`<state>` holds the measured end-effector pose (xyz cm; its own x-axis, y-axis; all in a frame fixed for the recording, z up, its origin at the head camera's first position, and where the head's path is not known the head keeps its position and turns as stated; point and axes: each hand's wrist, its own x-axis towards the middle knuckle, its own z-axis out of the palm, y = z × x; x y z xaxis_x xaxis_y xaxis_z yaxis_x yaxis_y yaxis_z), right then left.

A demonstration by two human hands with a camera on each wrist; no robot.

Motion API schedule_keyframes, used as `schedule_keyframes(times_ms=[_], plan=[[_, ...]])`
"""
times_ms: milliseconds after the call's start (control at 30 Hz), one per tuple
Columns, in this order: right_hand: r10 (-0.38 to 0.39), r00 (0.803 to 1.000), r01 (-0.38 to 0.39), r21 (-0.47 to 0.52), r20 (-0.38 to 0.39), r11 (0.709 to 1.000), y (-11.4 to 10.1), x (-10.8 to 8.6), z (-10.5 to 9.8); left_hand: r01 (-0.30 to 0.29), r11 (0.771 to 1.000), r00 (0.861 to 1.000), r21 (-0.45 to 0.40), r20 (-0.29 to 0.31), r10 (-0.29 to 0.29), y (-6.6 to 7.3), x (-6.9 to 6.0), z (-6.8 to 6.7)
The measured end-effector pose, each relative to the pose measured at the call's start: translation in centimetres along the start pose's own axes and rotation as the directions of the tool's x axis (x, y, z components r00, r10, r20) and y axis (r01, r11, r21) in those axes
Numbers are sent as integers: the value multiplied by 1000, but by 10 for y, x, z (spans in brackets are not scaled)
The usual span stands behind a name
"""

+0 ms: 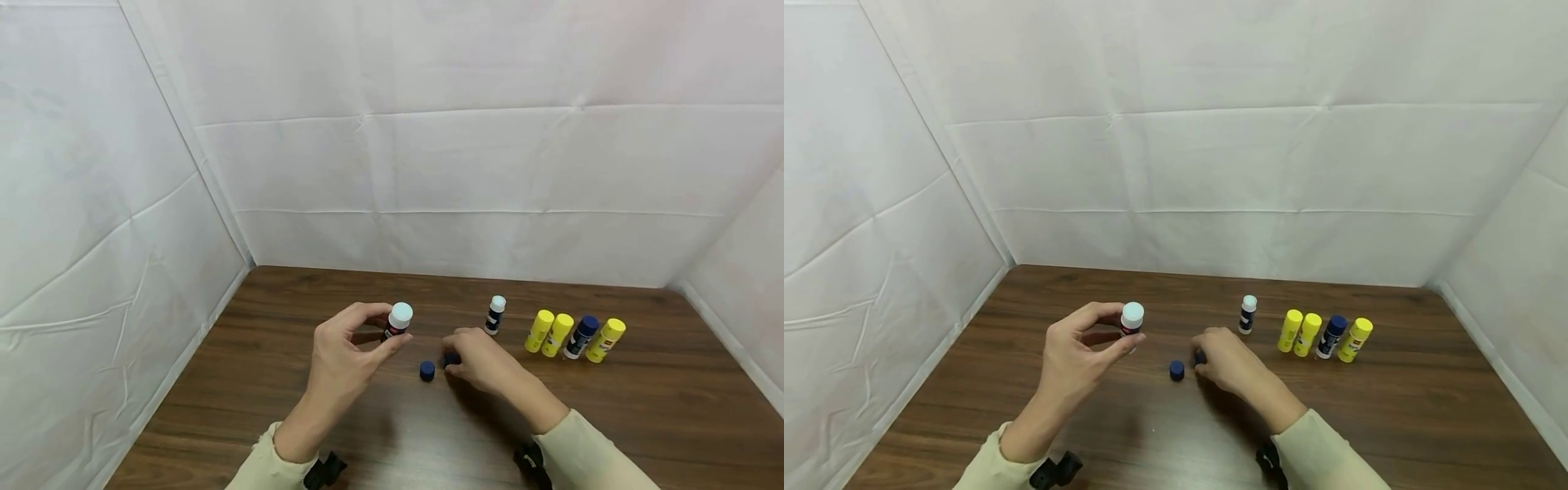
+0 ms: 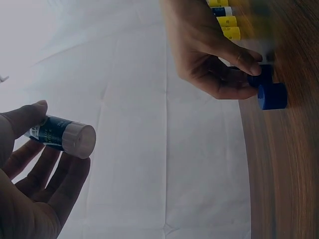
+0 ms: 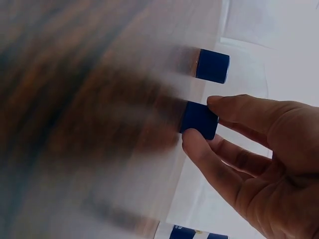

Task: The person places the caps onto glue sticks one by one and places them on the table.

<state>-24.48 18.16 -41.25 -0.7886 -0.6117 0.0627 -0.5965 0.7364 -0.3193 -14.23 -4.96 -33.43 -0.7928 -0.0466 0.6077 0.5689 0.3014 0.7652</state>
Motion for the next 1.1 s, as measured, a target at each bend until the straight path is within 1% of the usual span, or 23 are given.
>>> schedule_keyframes(times_ms=[167, 300, 367, 433, 500, 567, 633, 667, 733, 767, 800, 900, 933, 967, 1000, 1067, 1100], plan=[[-13, 1000, 13, -22, 9, 1000, 1, 0, -1, -17, 1000, 1000, -11, 6, 17, 0, 0, 1], [-4, 1000, 4, -30, -16, 1000, 1, -5, -7, -28, 1000, 1000, -3, 11, 29, 1, 0, 3], [-15, 998, 13, -32, -58, 999, -3, -9, -14, -33, 999, 999, 2, 15, 33, 1, -1, 3], [-24, 993, 21, -23, -113, 1000, -10, -15, -26, -36, 999, 999, 8, 20, 36, 1, -1, 4], [-34, 982, 34, -5, -185, 999, -19, -25, -41, -36, 999, 999, 15, 26, 35, 0, -1, 4], [-33, 966, 42, 31, -256, 999, -31, -39, -59, -41, 999, 999, 32, 28, 41, 0, -1, 4], [-43, 939, 70, 65, -341, 995, -42, -54, -76, -52, 997, 998, 63, 28, 51, 0, -1, 3], [-59, 920, 93, 70, -388, 993, -47, -62, -84, -60, 995, 998, 84, 26, 58, -1, -1, 2], [-94, 871, 147, 74, -483, 986, -58, -78, -98, -77, 988, 997, 136, 25, 75, -1, -1, 0], [-119, 836, 180, 62, -535, 982, -63, -85, -104, -91, 983, 996, 159, 24, 89, -2, -1, -1], [-136, 810, 200, 50, -571, 979, -68, -92, -109, -105, 978, 994, 182, 23, 102, -2, -1, -2], [-177, 738, 245, 14, -651, 969, -79, -108, -121, -144, 961, 989, 235, 21, 143, -4, 0, -3], [-188, 720, 255, 2, -668, 967, -81, -111, -124, -156, 956, 988, 249, 21, 156, -4, 0, -3], [-196, 710, 260, -6, -676, 966, -83, -113, -125, -167, 952, 986, 256, 19, 168, -5, 0, -4], [-196, 709, 261, -7, -677, 965, -84, -115, -127, -174, 949, 984, 264, 20, 174, -5, 0, -4], [-215, 690, 281, -18, -691, 960, -86, -115, -127, -187, 944, 982, 272, 22, 188, -5, 0, -4], [-216, 690, 280, -20, -691, 960, -86, -115, -127, -193, 942, 981, 276, 22, 195, -5, 0, -4]])
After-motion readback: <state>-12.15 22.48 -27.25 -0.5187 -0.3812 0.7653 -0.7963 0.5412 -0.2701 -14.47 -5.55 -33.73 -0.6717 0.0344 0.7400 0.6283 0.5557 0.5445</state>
